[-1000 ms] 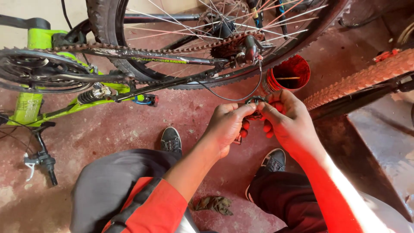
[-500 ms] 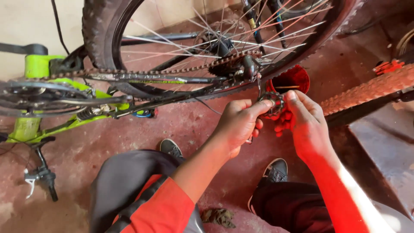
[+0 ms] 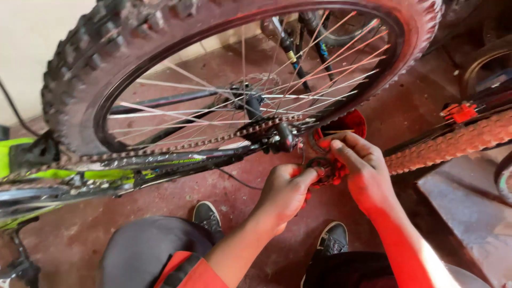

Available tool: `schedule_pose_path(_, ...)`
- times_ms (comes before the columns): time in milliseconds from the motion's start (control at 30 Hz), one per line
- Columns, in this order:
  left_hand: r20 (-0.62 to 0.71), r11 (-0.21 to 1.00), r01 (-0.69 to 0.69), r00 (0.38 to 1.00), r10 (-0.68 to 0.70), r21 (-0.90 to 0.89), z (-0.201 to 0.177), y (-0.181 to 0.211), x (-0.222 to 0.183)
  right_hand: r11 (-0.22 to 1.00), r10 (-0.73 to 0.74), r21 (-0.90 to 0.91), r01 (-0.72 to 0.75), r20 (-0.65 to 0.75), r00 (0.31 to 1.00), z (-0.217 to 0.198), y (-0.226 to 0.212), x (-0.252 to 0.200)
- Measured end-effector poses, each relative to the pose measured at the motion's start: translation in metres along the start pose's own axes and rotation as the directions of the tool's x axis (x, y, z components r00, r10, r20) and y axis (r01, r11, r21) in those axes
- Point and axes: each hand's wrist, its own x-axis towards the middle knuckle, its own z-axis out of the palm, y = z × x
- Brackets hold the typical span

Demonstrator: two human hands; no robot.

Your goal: Repairing a bicycle by threading the chain through the rear derailleur and onto the cassette

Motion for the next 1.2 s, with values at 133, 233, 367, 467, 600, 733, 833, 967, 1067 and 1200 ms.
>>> schedule_pose_path(133, 0.033, 1.000, 0.002, 0.999, -0.002, 0.001, 0.003, 0.005, 0.005, 0.990, 0.007, 0.144, -0.003, -0.023, 1.000, 0.001, -0.001, 0.008)
schedule_pose_path(233, 0.054, 0.999, 0.025, 0.998, -0.027, 0.024, 0.002, 0.008, -0.001, 0.993, -0.004, 0.117, 0.009, -0.039, 0.999, 0.007, -0.008, 0.005)
schedule_pose_path(367, 0.195, 0.984, -0.028, 0.979, 0.062, -0.175, 0.003, 0.018, -0.011, 0.991, -0.016, 0.133, 0.027, -0.088, 0.996, 0.008, -0.008, 0.002)
schedule_pose_path(467, 0.218, 0.921, -0.074, 0.961, 0.167, -0.382, -0.003, 0.035, -0.019, 0.979, 0.016, 0.204, 0.006, -0.106, 0.994, 0.019, -0.014, -0.005)
schedule_pose_path(600, 0.103, 0.817, -0.174, 0.956, 0.273, -0.550, -0.002, 0.051, -0.025, 0.934, 0.231, 0.262, -0.242, 0.071, 0.970, 0.027, -0.018, -0.015)
schedule_pose_path(733, -0.013, 0.738, -0.291, 0.934, 0.357, -0.609, 0.007, 0.044, -0.023, 0.918, 0.191, 0.336, -0.212, 0.096, 0.977, 0.041, -0.041, -0.039)
schedule_pose_path(833, -0.061, 0.699, -0.286, 0.943, 0.328, -0.655, 0.013, 0.033, -0.023, 0.866, 0.187, 0.466, -0.184, 0.040, 0.982, 0.039, -0.021, -0.051)
schedule_pose_path(967, -0.118, 0.603, -0.296, 0.941, 0.317, -0.740, 0.034, 0.044, -0.022, 0.926, 0.095, 0.365, -0.101, 0.035, 0.995, 0.017, -0.011, -0.033)
schedule_pose_path(1067, -0.072, 0.545, -0.247, 0.944, 0.322, -0.802, 0.052, 0.034, -0.008, 0.958, 0.055, 0.285, -0.046, -0.022, 0.998, -0.004, -0.011, -0.041)
schedule_pose_path(1200, -0.018, 0.589, -0.160, 0.971, 0.240, -0.792, 0.059, 0.038, 0.018, 0.978, 0.029, 0.207, -0.024, -0.021, 0.999, -0.015, -0.034, -0.045)
